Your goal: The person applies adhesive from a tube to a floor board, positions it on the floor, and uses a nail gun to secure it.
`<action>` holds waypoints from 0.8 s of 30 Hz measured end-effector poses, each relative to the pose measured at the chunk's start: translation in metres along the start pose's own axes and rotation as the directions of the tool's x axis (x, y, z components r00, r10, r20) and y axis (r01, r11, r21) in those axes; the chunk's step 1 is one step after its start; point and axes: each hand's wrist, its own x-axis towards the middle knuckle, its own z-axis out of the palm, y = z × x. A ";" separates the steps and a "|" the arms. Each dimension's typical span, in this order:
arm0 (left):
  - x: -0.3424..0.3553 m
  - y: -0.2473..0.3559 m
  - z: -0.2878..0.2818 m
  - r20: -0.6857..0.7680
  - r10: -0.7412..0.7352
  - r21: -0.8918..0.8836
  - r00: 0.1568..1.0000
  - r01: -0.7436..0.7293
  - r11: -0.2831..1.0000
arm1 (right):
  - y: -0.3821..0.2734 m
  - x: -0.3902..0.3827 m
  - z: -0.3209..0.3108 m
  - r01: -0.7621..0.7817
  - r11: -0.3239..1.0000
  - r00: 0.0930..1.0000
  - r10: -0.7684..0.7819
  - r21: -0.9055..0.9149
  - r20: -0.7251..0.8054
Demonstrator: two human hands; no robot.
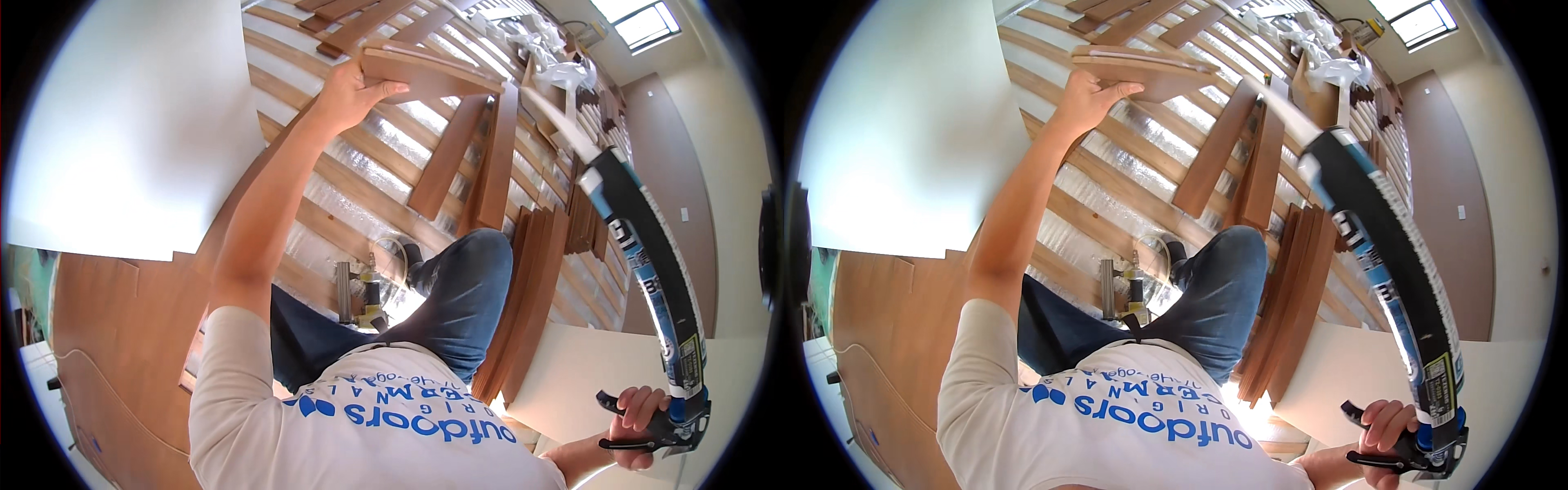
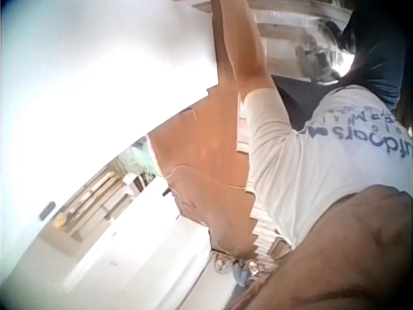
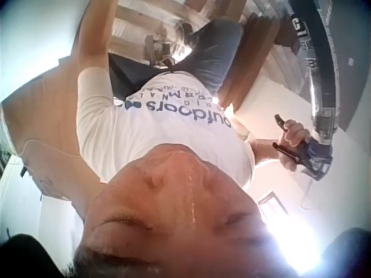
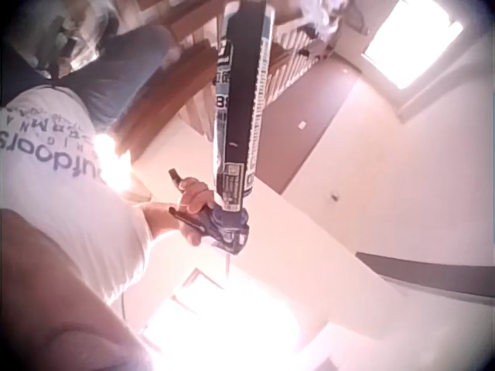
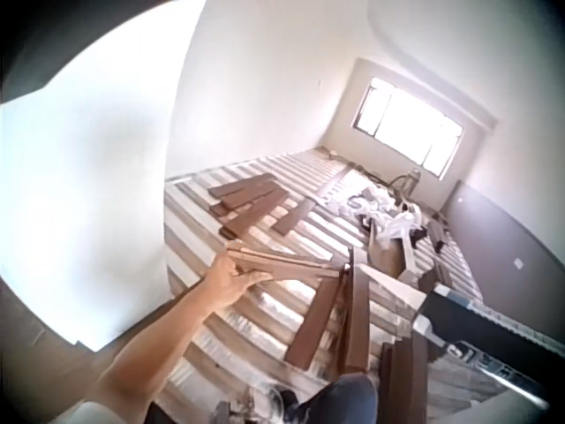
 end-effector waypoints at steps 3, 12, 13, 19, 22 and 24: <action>-0.006 -0.007 -0.005 -0.096 0.008 -0.050 0.995 -0.013 0.999 | 0.024 0.019 -0.033 0.098 0.984 0.992 -0.084 -0.149 0.099; -0.077 -0.040 -0.056 -0.257 0.042 0.130 0.966 -0.009 0.991 | 0.308 0.225 -0.089 -0.436 0.840 0.892 0.450 -0.324 -0.035; -0.082 -0.030 -0.052 -0.311 0.033 0.102 0.950 -0.001 0.995 | 0.350 0.261 -0.065 -0.416 0.694 0.880 0.469 -0.588 -0.070; -0.151 -0.060 -0.070 -0.492 -0.008 0.144 0.871 0.091 0.985 | 0.687 0.369 -0.015 0.291 0.220 0.913 0.227 -0.931 0.339; -0.195 -0.073 -0.087 -0.552 -0.042 0.106 0.833 0.121 0.987 | 0.817 0.378 0.005 0.278 0.146 0.874 0.371 -0.949 0.313; -0.196 -0.079 -0.079 -0.601 -0.038 0.103 0.798 0.125 0.987 | 0.872 0.375 0.003 0.246 0.155 0.881 0.376 -0.957 0.287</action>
